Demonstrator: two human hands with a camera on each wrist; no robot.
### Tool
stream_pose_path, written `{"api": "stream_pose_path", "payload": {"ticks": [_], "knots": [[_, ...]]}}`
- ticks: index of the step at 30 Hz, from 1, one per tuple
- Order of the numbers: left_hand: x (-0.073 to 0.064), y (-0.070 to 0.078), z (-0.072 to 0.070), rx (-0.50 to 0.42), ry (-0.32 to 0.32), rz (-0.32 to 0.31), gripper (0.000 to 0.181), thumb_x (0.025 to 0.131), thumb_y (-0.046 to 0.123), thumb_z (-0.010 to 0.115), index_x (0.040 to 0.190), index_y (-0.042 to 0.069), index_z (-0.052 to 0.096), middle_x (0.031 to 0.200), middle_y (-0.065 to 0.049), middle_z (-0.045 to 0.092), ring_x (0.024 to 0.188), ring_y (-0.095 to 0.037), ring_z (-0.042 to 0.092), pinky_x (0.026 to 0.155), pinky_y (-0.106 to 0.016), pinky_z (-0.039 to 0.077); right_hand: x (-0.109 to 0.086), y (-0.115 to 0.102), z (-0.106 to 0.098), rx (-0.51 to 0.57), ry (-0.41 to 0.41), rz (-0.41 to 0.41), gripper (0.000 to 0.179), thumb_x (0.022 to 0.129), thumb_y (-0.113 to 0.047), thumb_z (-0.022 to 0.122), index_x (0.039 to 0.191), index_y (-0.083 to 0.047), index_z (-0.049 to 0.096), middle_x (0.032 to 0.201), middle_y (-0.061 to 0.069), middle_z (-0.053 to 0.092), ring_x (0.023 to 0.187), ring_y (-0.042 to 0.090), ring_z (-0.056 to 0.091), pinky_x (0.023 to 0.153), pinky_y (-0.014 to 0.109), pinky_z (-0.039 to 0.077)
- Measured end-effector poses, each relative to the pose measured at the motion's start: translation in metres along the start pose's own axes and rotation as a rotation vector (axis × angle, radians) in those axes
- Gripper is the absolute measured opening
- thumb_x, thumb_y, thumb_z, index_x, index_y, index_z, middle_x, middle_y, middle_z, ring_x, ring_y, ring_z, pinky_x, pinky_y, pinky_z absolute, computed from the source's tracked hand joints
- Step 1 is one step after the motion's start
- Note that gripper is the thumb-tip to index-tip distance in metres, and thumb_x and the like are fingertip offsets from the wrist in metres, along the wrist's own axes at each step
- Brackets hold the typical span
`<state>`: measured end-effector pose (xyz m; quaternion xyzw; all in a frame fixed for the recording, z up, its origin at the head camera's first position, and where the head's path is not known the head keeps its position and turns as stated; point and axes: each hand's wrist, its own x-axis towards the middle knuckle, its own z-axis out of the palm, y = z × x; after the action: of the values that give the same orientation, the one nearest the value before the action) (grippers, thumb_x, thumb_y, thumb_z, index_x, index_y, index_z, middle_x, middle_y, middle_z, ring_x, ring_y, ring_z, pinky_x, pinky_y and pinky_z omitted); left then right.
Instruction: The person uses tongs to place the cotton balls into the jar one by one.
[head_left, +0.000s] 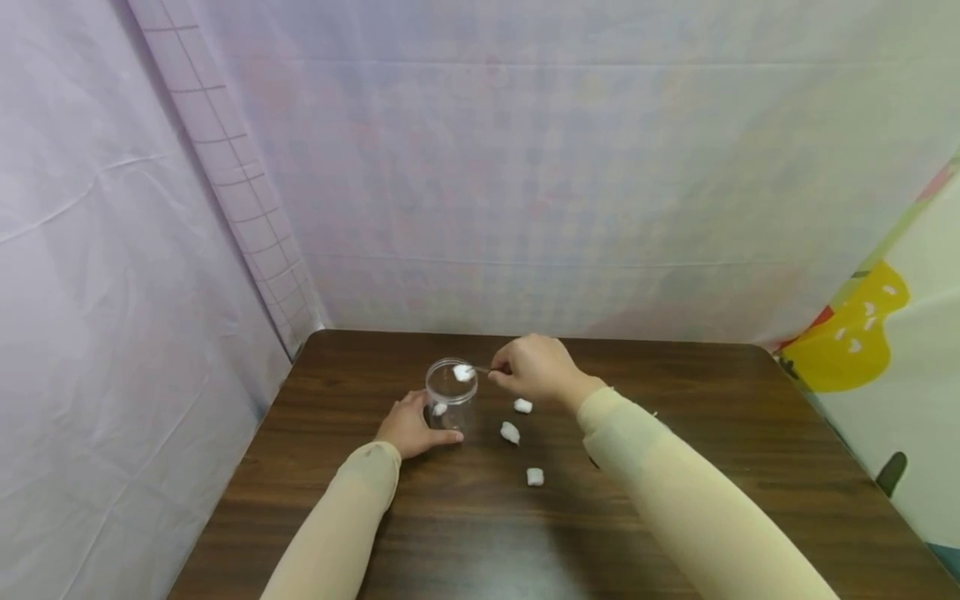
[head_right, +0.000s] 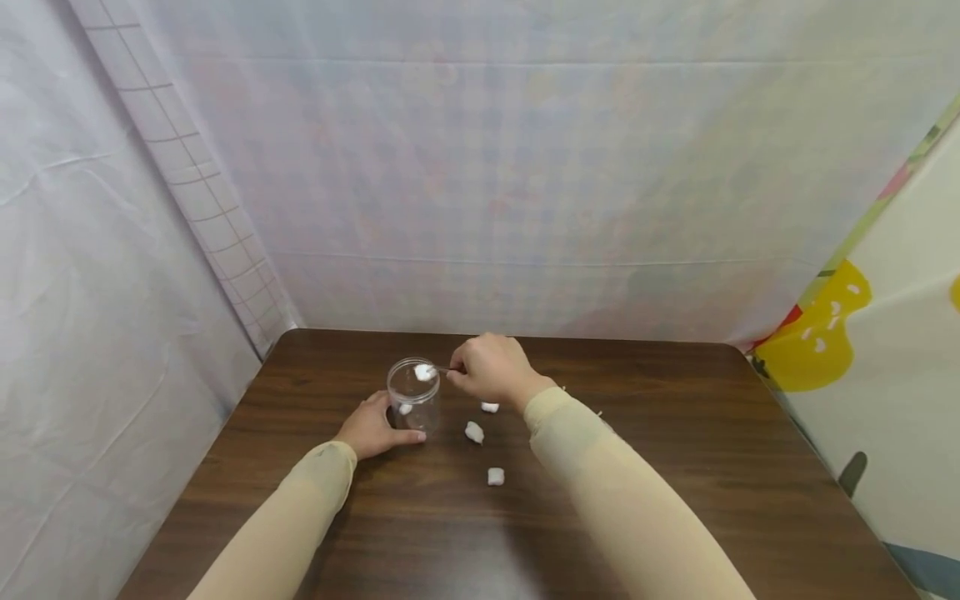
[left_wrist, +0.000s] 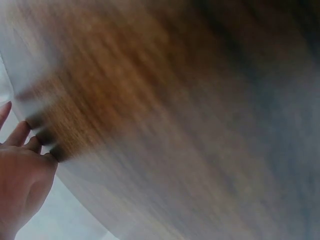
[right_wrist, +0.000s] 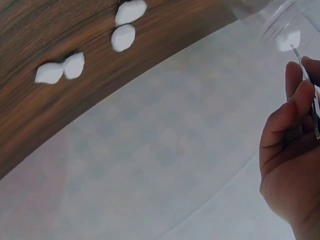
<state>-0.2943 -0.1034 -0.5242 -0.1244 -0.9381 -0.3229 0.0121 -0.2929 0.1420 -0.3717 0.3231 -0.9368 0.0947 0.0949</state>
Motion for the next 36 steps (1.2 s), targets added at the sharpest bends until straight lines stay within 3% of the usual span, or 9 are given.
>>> {"api": "stream_pose_path", "payload": {"ticks": [8,27,36], "knots": [[0.0,0.004,0.001,-0.005,0.0,0.005,0.09,0.067,0.061,0.085,0.138,0.013,0.057,0.141,-0.015,0.054,0.132,-0.034,0.047,0.116,-0.058,0.021,0.0,-0.003,0.005,-0.046,-0.011,0.005,0.01,0.089,-0.033,0.072,0.088,-0.026,0.079,0.068,-0.019,0.06,0.057,0.003,0.053,0.049,0.03,0.047],[-0.002,0.004,-0.001,-0.006,-0.009,0.0,0.09,0.067,0.061,0.085,0.137,0.011,0.058,0.141,-0.015,0.053,0.133,-0.033,0.047,0.117,-0.057,0.021,-0.003,0.0,0.008,-0.035,-0.016,0.014,0.011,0.089,-0.034,0.071,0.09,-0.026,0.079,0.071,-0.019,0.062,0.059,0.002,0.054,0.05,0.03,0.048],[-0.001,0.0,-0.001,-0.004,-0.003,0.021,0.09,0.067,0.061,0.085,0.138,0.012,0.057,0.141,-0.015,0.054,0.133,-0.033,0.047,0.116,-0.059,0.021,-0.02,0.023,0.001,0.006,-0.013,0.08,0.015,0.093,-0.034,0.07,0.096,-0.022,0.079,0.083,-0.012,0.071,0.061,0.001,0.057,0.052,0.029,0.049]]}}
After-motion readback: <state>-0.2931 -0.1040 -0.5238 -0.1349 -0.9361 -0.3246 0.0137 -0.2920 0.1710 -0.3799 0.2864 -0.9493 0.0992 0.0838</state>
